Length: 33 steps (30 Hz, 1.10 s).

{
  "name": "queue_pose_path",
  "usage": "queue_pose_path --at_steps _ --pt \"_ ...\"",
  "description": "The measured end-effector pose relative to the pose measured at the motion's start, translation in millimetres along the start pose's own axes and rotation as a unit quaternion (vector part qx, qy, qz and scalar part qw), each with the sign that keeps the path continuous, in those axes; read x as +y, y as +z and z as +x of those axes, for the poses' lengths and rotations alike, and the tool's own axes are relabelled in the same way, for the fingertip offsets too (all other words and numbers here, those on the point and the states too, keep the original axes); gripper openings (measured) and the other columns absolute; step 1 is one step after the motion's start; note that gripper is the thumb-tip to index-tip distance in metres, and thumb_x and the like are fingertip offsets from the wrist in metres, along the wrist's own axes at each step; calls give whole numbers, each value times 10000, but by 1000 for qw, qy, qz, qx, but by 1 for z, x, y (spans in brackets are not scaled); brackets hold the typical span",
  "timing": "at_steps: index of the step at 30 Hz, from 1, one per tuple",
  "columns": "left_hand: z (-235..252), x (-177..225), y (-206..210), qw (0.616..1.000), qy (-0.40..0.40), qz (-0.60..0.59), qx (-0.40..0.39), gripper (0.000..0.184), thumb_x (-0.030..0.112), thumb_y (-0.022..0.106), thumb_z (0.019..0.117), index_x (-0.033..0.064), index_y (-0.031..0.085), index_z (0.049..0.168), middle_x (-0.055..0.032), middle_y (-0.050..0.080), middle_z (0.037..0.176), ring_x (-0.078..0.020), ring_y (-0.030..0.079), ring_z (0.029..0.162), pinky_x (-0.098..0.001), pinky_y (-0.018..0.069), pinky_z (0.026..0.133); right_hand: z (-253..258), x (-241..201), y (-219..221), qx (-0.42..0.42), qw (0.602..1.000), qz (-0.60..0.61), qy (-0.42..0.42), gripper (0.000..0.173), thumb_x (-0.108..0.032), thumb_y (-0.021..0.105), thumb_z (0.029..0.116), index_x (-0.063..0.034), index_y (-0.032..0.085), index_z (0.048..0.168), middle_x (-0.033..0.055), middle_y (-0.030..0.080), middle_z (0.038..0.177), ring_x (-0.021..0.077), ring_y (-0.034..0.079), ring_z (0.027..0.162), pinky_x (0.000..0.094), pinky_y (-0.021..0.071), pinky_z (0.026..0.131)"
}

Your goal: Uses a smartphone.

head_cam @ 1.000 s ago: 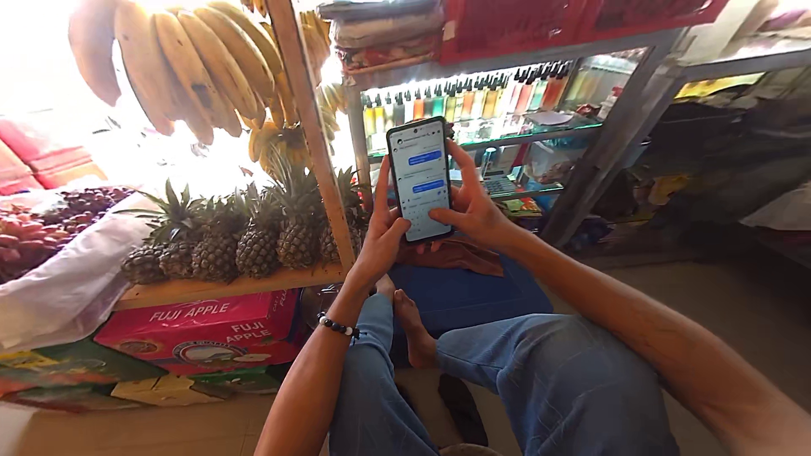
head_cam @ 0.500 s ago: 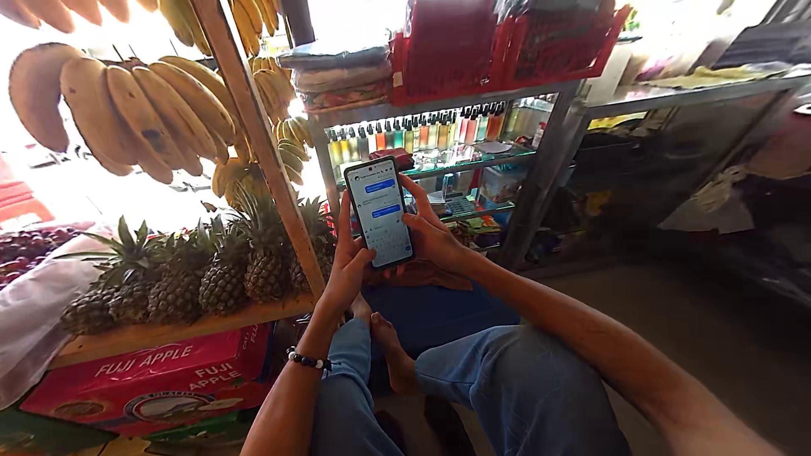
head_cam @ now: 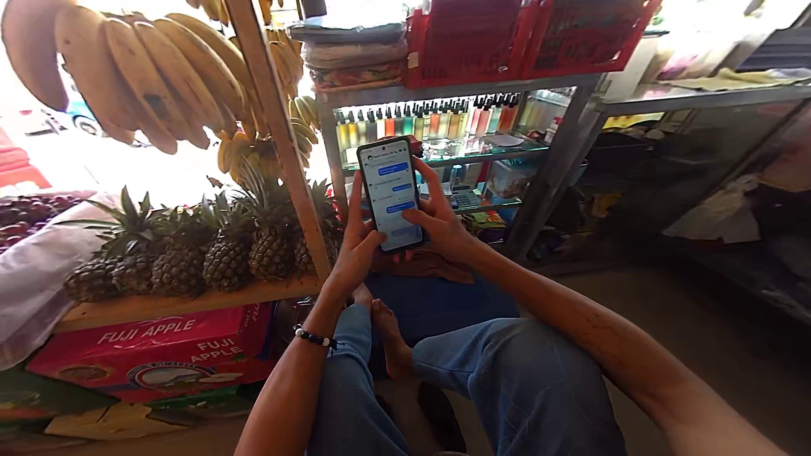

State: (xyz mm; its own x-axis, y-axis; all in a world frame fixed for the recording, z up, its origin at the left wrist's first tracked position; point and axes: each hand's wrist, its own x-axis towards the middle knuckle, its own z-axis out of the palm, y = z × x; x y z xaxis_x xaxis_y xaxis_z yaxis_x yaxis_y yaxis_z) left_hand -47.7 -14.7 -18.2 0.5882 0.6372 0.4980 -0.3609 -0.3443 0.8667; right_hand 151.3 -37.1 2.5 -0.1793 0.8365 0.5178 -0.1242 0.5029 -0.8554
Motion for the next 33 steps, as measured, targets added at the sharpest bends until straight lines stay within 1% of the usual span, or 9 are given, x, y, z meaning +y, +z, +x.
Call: queue_pose_path --at_steps 5,7,10,14,17,20,26,30,33 --pt "-1 -2 6 999 -20 33 33 803 48 412 1023 493 60 1592 -69 672 1244 -190 711 806 -340 598 604 -6 -6 -2 2 999 -28 16 706 -56 447 1046 -314 98 1603 138 695 1165 286 756 853 427 654 584" --pt "-2 1 4 998 -24 34 41 810 58 432 1022 500 69 1596 -91 662 1257 -206 706 823 -361 598 624 -8 -6 4 19 998 -36 45 679 -109 448 1062 -393 123 1586 98 700 1143 255 753 809 410 633 531" --pt "1 3 4 999 -38 20 30 804 42 432 1020 472 83 1603 -109 653 1261 -208 700 854 -366 594 677 -7 1 -6 15 998 -52 38 697 -116 449 1063 -424 110 1589 79 679 1207 237 753 877 399 636 550" --pt "12 -5 1 1000 -24 -13 3 852 5 419 1015 460 16 1612 -142 627 1283 -225 703 882 -387 604 684 -7 -2 -7 33 997 -60 47 771 3 448 1024 -406 113 1584 94 679 1208 248 755 876 405 631 536" --pt "10 -6 0 1000 -22 7 11 809 17 417 1023 445 64 1612 -131 631 1288 -215 706 869 -371 604 669 -3 0 -7 17 999 -27 30 816 26 447 962 -381 101 1578 91 682 1211 255 757 880 408 634 529" --pt "10 -10 -2 999 -18 26 0 774 37 407 1035 396 57 1624 -102 632 1318 -191 711 911 -357 614 708 -2 3 -9 3 1000 3 12 805 -2 435 950 -355 86 1584 107 686 1212 276 754 895 430 646 577" --pt "12 -10 -1 1000 0 7 -7 863 -41 370 987 435 19 1615 -92 643 1307 -192 720 913 -348 618 694 2 7 -17 -29 999 20 -10 766 11 401 988 -311 62 1595 162 679 1195 324 748 907 458 646 578" --pt "12 -11 1 1000 9 3 -15 911 -76 364 961 427 -22 1615 -62 612 1371 -164 710 962 -316 612 722 -3 -1 -3 36 999 -33 4 754 -35 490 1030 -263 72 1614 157 676 1183 272 746 915 421 655 664" --pt "13 -13 6 1000 -2 -4 -20 932 -67 380 951 453 -29 1608 -39 574 1412 -145 692 1003 -313 605 759 -11 -3 12 131 988 -76 31 746 -235 625 1023 -282 167 1610 135 692 1156 223 738 835 358 634 635"
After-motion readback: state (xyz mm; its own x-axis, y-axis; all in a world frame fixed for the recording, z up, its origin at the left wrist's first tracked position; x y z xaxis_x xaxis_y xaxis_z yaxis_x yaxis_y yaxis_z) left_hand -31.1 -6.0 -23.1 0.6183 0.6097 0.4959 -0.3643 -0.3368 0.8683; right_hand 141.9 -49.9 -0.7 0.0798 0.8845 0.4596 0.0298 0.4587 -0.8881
